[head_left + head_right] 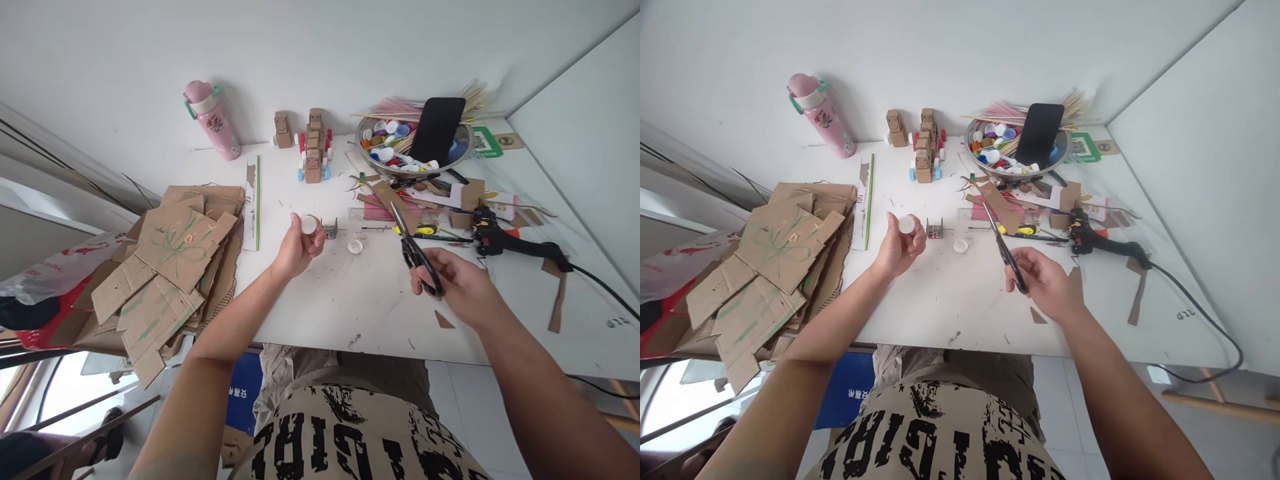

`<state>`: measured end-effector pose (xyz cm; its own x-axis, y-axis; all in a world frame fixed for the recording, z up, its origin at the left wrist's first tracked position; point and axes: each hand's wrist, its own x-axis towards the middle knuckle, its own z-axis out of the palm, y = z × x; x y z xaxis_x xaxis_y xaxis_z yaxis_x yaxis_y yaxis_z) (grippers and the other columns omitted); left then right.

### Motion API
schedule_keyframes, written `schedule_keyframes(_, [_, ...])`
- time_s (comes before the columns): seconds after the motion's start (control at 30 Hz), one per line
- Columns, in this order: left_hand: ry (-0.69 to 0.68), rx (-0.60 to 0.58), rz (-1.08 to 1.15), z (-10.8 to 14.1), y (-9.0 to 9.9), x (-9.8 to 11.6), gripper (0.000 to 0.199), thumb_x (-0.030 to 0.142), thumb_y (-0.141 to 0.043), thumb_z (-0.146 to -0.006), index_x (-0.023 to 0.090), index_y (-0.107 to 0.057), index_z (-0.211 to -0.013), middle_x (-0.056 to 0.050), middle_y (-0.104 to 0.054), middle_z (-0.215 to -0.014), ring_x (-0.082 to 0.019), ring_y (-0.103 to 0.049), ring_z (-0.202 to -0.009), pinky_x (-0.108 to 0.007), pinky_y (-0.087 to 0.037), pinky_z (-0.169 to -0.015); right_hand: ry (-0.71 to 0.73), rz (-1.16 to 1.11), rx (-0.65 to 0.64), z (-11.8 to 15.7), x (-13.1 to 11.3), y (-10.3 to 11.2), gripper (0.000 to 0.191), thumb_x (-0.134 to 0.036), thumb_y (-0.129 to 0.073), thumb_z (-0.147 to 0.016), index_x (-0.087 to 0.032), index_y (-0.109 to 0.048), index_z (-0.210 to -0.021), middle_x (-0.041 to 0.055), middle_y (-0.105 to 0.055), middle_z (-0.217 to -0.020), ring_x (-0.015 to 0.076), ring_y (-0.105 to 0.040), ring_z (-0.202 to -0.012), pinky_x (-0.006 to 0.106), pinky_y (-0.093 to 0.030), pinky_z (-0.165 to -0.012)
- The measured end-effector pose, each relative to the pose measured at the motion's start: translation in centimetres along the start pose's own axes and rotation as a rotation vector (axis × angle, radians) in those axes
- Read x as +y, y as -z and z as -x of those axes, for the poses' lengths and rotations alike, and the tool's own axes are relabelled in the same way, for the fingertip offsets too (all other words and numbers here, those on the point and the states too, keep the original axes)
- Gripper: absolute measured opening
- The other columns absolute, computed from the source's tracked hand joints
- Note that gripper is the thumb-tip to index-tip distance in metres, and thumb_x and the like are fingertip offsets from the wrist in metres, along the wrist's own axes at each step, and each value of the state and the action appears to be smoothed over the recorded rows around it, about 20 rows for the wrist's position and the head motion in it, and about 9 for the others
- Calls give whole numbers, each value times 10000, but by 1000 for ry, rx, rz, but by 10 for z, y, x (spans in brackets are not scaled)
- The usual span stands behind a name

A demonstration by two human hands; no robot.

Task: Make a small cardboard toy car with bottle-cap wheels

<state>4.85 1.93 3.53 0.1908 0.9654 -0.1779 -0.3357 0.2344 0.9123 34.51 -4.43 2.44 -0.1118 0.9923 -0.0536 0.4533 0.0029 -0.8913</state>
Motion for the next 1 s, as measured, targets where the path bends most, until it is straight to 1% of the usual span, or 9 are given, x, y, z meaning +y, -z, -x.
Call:
schedule_keyframes(0.07, [26, 22, 9, 1, -2, 4, 838, 1043, -380, -941, 258, -461, -658, 46, -397, -525, -106, -292, -453, -256, -325, -432, 84, 20, -119, -13, -18, -15, 568, -893, -554, -946, -333, -610, -1025, 36, -686, -761, 274, -651, -605, 428, -495, -545])
schedule_keyframes(0.2, [14, 47, 25, 5, -6, 6, 875, 1073, -273, -911, 257, -411, -624, 66, -293, -507, -94, -207, -436, -243, -258, -404, 197, 178, -193, -40, -48, -40, 629, -843, -822, -788, -313, -604, -1046, 17, -667, -781, 284, -648, -678, 403, -476, -609])
schedule_keyframes(0.27, [6, 65, 45, 6, -7, 4, 884, 1083, -236, -888, 258, -419, -630, 70, -271, -505, -92, -191, -431, -244, -240, -395, 301, 375, -204, -49, -58, -50, 621, -826, -808, -824, -283, -619, -1059, 66, -714, -857, 314, -691, -746, 392, -467, -627])
schedule_keyframes(0.33, [12, 81, 70, 6, -8, 2, 888, 1089, -215, -869, 259, -432, -641, 75, -249, -503, -93, -195, -430, -244, -232, -389, 405, 572, -182, -54, -62, -57, 541, -771, -712, -944, -252, -647, -1083, 127, -759, -941, 341, -731, -815, 383, -453, -638])
schedule_keyframes(0.43, [34, 83, 91, 7, -9, 0, 891, 1088, -210, -865, 257, -434, -634, 74, -235, -495, -93, -207, -435, -238, -237, -393, 483, 739, -134, -56, -59, -65, 437, -627, -578, -1060, -214, -698, -1136, 169, -795, -994, 338, -746, -834, 373, -416, -626])
schedule_keyframes(0.6, [144, 46, 121, 10, -12, 3, 880, 1042, -235, -935, 250, -503, -660, 77, -249, -488, -104, -224, -426, -252, -274, -413, 511, 833, -98, -53, -46, -67, 495, -559, -476, -1103, -173, -768, -1209, 168, -813, -951, 299, -716, -760, 368, -374, -592])
schedule_keyframes(0.7, [222, 39, 143, 14, -15, 6, 861, 952, -209, -1034, 234, -545, -697, 85, -257, -497, -103, -218, -424, -246, -262, -426, 573, 868, -46, -52, -41, -64, 483, -483, -458, -1118, -158, -785, -1262, 146, -807, -893, 273, -686, -713, 359, -355, -593])
schedule_keyframes(0.83, [209, 93, 146, 18, -19, 9, 824, 826, -148, -1129, 234, -474, -658, 98, -193, -515, -91, -161, -437, -232, -191, -443, 672, 908, -3, -50, -38, -58, 493, -442, -440, -1136, -133, -802, -1264, 143, -812, -869, 257, -672, -683, 359, -340, -597])
schedule_keyframes(1.0, [175, 129, 75, 22, -24, 12, 799, 868, -132, -1102, 262, -367, -639, 110, -139, -519, -88, -102, -456, -222, -129, -444, 713, 886, -24, -49, -36, -52, 480, -458, -464, -1142, -153, -825, -1224, 123, -813, -810, 243, -662, -636, 351, -333, -581])
